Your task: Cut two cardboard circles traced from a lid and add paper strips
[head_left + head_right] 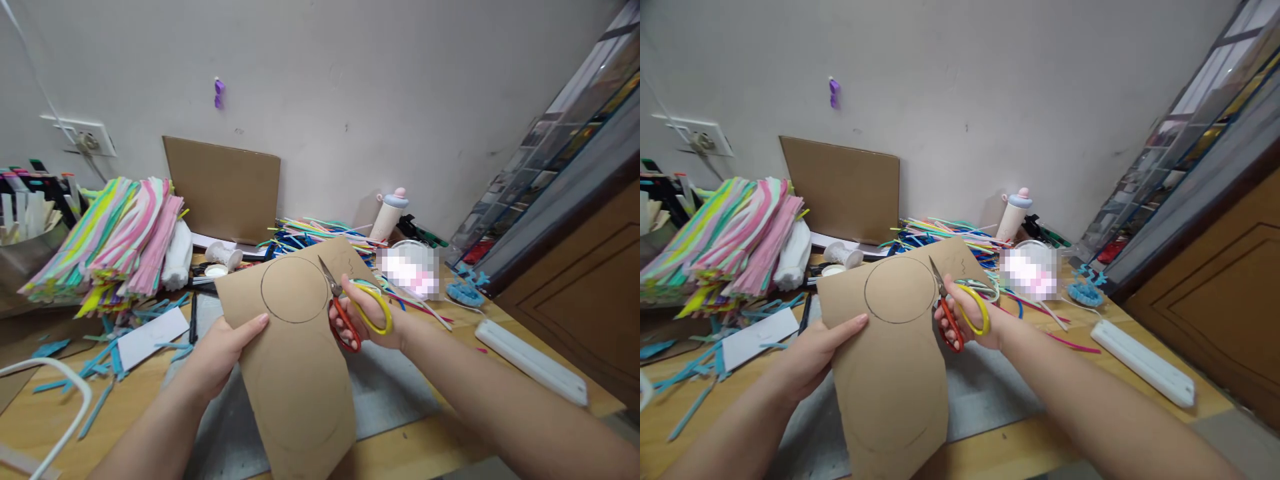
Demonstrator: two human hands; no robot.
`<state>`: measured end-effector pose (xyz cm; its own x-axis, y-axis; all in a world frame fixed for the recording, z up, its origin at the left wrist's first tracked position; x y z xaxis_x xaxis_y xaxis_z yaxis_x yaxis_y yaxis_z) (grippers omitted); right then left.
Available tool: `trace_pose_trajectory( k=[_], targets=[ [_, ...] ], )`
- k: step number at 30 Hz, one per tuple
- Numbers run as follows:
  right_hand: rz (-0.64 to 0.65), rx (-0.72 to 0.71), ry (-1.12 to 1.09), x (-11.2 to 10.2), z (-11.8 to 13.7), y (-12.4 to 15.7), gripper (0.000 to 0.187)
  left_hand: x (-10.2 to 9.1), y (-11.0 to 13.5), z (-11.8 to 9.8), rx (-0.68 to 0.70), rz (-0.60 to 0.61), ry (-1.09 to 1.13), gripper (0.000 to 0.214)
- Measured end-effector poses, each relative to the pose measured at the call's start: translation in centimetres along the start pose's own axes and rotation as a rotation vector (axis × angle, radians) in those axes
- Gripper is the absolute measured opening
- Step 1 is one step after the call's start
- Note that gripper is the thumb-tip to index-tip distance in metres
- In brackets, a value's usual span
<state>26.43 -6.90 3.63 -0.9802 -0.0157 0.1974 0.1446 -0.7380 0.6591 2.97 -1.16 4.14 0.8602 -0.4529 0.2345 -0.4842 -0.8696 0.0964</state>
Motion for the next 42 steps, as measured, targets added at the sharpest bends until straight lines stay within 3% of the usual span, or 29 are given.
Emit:
trace_pose_trajectory(
  k=[4, 11, 21, 30, 37, 42],
  targets=[
    [0.004, 0.063, -0.002, -0.1, 0.4, -0.2, 0.074, -0.1, -0.1, 0.1, 0.023, 0.057, 0.004, 0.051],
    [-0.141, 0.011, -0.025, 0.2, -0.5, -1.4, 0.063, -0.2, -0.3, 0.5, -0.008, 0.060, 0.031, 0.049],
    [0.052, 0.215, 0.032, -0.8, 1.2, 0.1, 0.081, -0.5, -0.2, 0.2, 0.009, 0.161, -0.012, 0.052],
    [-0.073, 0.243, 0.067, -2.0, -0.8, -2.0, 0.066, -0.6, -0.5, 0.8, -0.049, 0.180, -0.043, 0.043],
    [0.046, 0.339, 0.070, -3.3, -0.9, -1.3, 0.078, -1.2, -0.8, 1.0, -0.102, 0.189, -0.055, 0.044],
    [0.117, 0.373, 0.096, -3.0, -1.7, -1.6, 0.083, -1.1, -0.9, 1.1, -0.112, 0.189, -0.057, 0.048]
  ],
)
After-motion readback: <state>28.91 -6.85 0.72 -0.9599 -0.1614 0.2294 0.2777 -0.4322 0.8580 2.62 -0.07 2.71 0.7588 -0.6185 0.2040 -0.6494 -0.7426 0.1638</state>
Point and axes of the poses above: each hand's wrist, its own y-axis away from the middle knuckle, its own x-axis out of the palm, z = x × y, the point moved 3 cm from there along -y, towards the middle knuckle, and after that the axes turned 12 degrees about x, right-handed, at the moved point
